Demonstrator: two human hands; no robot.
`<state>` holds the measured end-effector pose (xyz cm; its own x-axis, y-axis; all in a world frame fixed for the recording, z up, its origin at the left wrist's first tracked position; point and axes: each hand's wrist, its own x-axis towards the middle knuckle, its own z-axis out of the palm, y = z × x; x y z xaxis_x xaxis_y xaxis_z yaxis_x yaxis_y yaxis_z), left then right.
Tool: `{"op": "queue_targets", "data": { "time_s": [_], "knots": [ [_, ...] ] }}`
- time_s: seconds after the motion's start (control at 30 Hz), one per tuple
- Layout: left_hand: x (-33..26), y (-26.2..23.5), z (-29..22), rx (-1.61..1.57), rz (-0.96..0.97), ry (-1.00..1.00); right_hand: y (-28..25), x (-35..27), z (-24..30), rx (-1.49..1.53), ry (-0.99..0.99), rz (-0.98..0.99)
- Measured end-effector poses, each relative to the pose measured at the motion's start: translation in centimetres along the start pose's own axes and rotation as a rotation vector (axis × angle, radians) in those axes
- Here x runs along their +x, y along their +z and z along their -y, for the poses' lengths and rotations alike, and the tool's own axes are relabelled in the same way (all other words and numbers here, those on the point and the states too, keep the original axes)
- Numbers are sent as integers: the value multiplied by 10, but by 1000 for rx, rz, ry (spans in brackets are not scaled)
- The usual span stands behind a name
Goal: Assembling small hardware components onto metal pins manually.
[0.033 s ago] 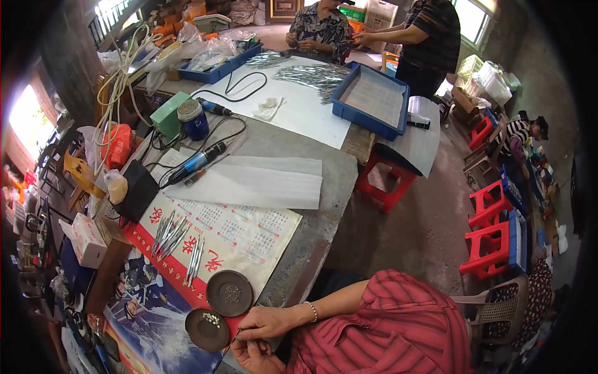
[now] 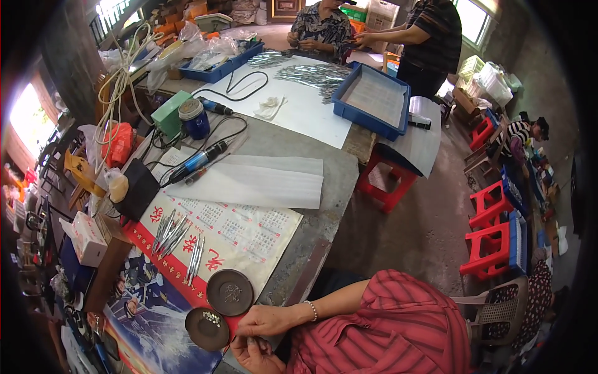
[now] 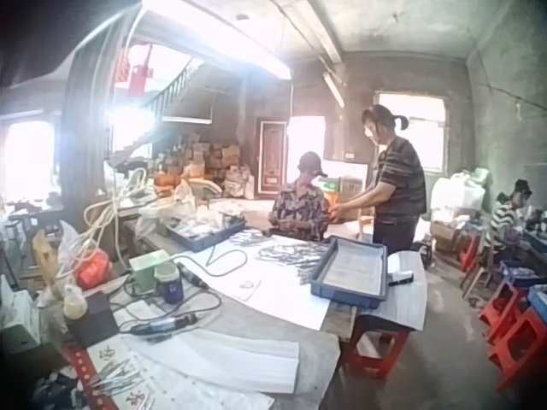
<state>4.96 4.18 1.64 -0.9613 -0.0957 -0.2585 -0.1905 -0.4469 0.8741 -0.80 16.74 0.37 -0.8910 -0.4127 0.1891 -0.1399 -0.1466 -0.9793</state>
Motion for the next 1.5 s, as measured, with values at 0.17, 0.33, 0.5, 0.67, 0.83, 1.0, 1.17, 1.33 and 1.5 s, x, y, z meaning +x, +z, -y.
{"op": "queue_targets", "data": {
  "time_s": [0.17, 0.33, 0.5, 0.67, 0.83, 1.0, 1.17, 1.33, 1.5],
  "knots": [
    [-4, -8, -1, 72, -115, 42, 15, -2, -3, -266, -97, 34],
    [-5, -14, -7, -80, -33, -34, -31, -4, -8, -672, -45, -34],
    [-1, -52, -16, 66, -20, -21, -50, -23, 10, -394, 226, -177],
    [-2, -77, -26, 287, -7, -119, -50, -37, -6, -484, 82, -136],
    [11, -69, -26, 617, 160, -27, -56, -46, -13, -588, -69, -263],
    [32, -44, -22, 864, 338, 183, -62, -55, -18, -587, -123, -321],
    [46, -27, -12, 1036, 444, 323, -62, -54, -21, -641, -162, -291],
    [56, -25, -6, 1213, 532, 381, -63, -52, -22, -656, -160, -275],
    [64, -26, -18, 1333, 674, 400, -63, -50, -22, -663, -163, -267]
  ]
}}
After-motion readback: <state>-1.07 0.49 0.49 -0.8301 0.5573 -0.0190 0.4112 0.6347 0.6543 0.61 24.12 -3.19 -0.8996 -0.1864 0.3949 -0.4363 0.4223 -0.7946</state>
